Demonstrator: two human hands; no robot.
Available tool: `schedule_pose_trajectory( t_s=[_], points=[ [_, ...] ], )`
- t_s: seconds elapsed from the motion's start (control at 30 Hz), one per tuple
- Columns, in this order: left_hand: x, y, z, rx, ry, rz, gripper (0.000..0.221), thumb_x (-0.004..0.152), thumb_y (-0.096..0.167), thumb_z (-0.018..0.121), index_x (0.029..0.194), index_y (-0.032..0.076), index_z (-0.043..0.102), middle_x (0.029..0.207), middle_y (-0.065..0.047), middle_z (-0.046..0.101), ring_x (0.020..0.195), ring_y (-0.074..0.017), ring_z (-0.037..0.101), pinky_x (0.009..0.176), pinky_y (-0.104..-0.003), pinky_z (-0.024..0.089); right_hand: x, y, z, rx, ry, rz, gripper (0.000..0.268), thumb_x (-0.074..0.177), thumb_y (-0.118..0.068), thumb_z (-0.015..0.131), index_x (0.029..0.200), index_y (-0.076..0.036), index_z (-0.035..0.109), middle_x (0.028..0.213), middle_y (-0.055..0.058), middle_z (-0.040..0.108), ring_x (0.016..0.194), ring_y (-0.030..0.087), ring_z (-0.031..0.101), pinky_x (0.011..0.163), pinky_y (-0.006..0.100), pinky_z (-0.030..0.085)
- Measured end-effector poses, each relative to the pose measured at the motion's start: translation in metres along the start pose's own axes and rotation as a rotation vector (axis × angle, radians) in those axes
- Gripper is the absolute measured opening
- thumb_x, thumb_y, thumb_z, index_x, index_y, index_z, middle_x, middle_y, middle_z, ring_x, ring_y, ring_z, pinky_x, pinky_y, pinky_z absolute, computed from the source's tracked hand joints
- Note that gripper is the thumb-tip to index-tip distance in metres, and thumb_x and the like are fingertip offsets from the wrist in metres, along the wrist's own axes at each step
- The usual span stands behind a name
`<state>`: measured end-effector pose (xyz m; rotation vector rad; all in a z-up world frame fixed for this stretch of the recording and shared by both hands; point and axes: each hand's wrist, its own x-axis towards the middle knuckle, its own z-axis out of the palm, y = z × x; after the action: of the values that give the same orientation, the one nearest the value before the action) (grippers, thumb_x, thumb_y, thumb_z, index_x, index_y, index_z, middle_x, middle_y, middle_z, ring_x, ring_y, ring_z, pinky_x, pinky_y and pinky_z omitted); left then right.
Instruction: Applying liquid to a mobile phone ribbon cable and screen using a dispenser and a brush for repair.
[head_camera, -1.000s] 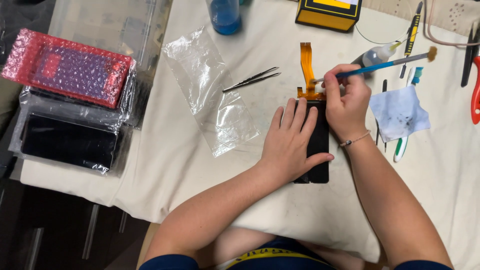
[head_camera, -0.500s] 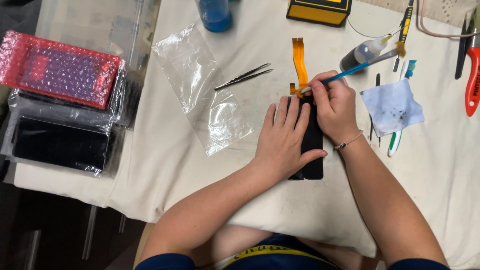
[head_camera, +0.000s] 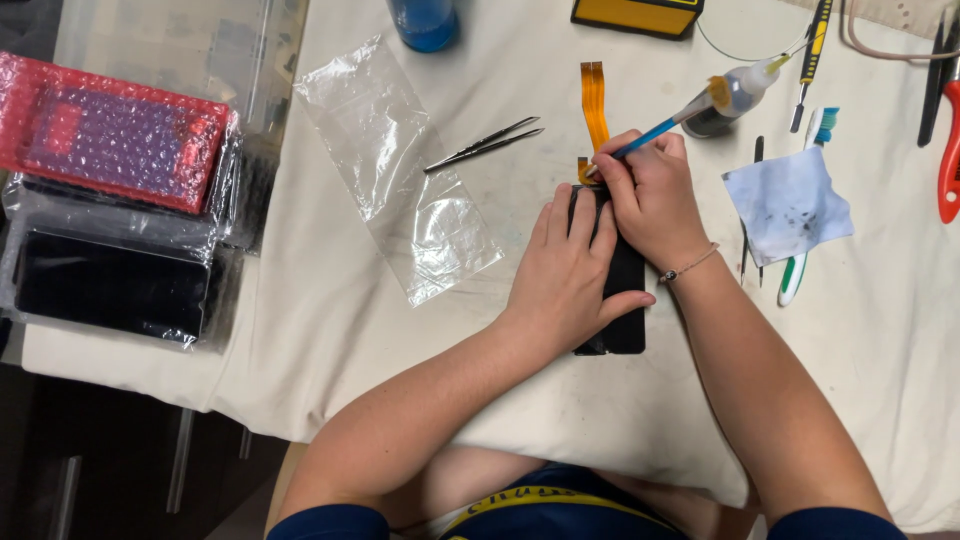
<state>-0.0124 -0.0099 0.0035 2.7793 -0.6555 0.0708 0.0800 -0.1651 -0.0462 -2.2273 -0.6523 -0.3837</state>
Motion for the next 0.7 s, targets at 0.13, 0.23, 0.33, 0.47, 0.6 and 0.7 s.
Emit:
schedule_pose_trajectory(
  t_s=[0.13, 0.23, 0.33, 0.47, 0.6, 0.7],
  points=[
    [-0.001, 0.000, -0.003, -0.010, 0.006, 0.008, 0.101, 0.087, 0.078, 0.047, 0.145, -0.004, 0.052, 0.146, -0.031, 0.044, 0.145, -0.0519, 0.039, 0.123, -0.053, 0.032, 0.004, -0.001, 0.005, -0.002, 0.002, 0.006, 0.010, 0.113, -0.021, 0.062, 0.108, -0.013, 0.066, 0.081, -0.003, 0.072, 0.087, 0.021, 0.069, 0.098, 0.032, 0.038],
    [0.000, -0.001, -0.006, -0.036, -0.003, 0.006, 0.100, 0.087, 0.078, 0.049, 0.143, -0.004, 0.054, 0.146, -0.032, 0.044, 0.145, -0.0519, 0.039, 0.122, -0.053, 0.032, 0.007, -0.006, 0.006, -0.002, 0.019, 0.016, 0.010, 0.114, -0.019, 0.061, 0.108, -0.012, 0.065, 0.081, 0.000, 0.072, 0.088, 0.023, 0.071, 0.098, 0.034, 0.038],
    [-0.001, -0.001, -0.006, -0.058, -0.018, -0.004, 0.098, 0.087, 0.077, 0.050, 0.143, -0.003, 0.055, 0.147, -0.035, 0.042, 0.146, -0.0518, 0.037, 0.123, -0.053, 0.032, 0.007, -0.004, 0.008, 0.006, 0.016, 0.024, 0.011, 0.114, -0.020, 0.060, 0.108, -0.012, 0.064, 0.082, 0.001, 0.072, 0.089, 0.024, 0.071, 0.098, 0.034, 0.038],
    [-0.001, 0.000, 0.000, -0.069, -0.004, -0.024, 0.097, 0.087, 0.076, 0.051, 0.145, -0.002, 0.054, 0.149, -0.036, 0.040, 0.147, -0.0506, 0.036, 0.123, -0.053, 0.030, 0.004, -0.011, 0.001, 0.070, 0.056, 0.061, 0.014, 0.115, -0.016, 0.059, 0.106, -0.008, 0.066, 0.083, 0.003, 0.072, 0.090, 0.026, 0.071, 0.099, 0.034, 0.038],
    [-0.001, -0.001, 0.000, -0.058, 0.007, -0.013, 0.096, 0.087, 0.076, 0.051, 0.146, 0.000, 0.053, 0.148, -0.037, 0.041, 0.146, -0.0502, 0.037, 0.122, -0.054, 0.030, 0.002, -0.011, 0.002, 0.073, 0.051, 0.063, 0.014, 0.114, -0.014, 0.060, 0.105, -0.008, 0.068, 0.083, 0.004, 0.071, 0.088, 0.028, 0.070, 0.096, 0.035, 0.040],
    [0.001, -0.001, -0.001, -0.042, -0.003, -0.015, 0.096, 0.087, 0.077, 0.051, 0.146, 0.001, 0.054, 0.148, -0.037, 0.042, 0.146, -0.0494, 0.039, 0.122, -0.056, 0.030, 0.005, -0.012, 0.002, 0.088, 0.044, 0.066, 0.016, 0.114, -0.015, 0.060, 0.103, -0.006, 0.068, 0.080, 0.005, 0.069, 0.086, 0.029, 0.069, 0.097, 0.036, 0.040]
  ],
)
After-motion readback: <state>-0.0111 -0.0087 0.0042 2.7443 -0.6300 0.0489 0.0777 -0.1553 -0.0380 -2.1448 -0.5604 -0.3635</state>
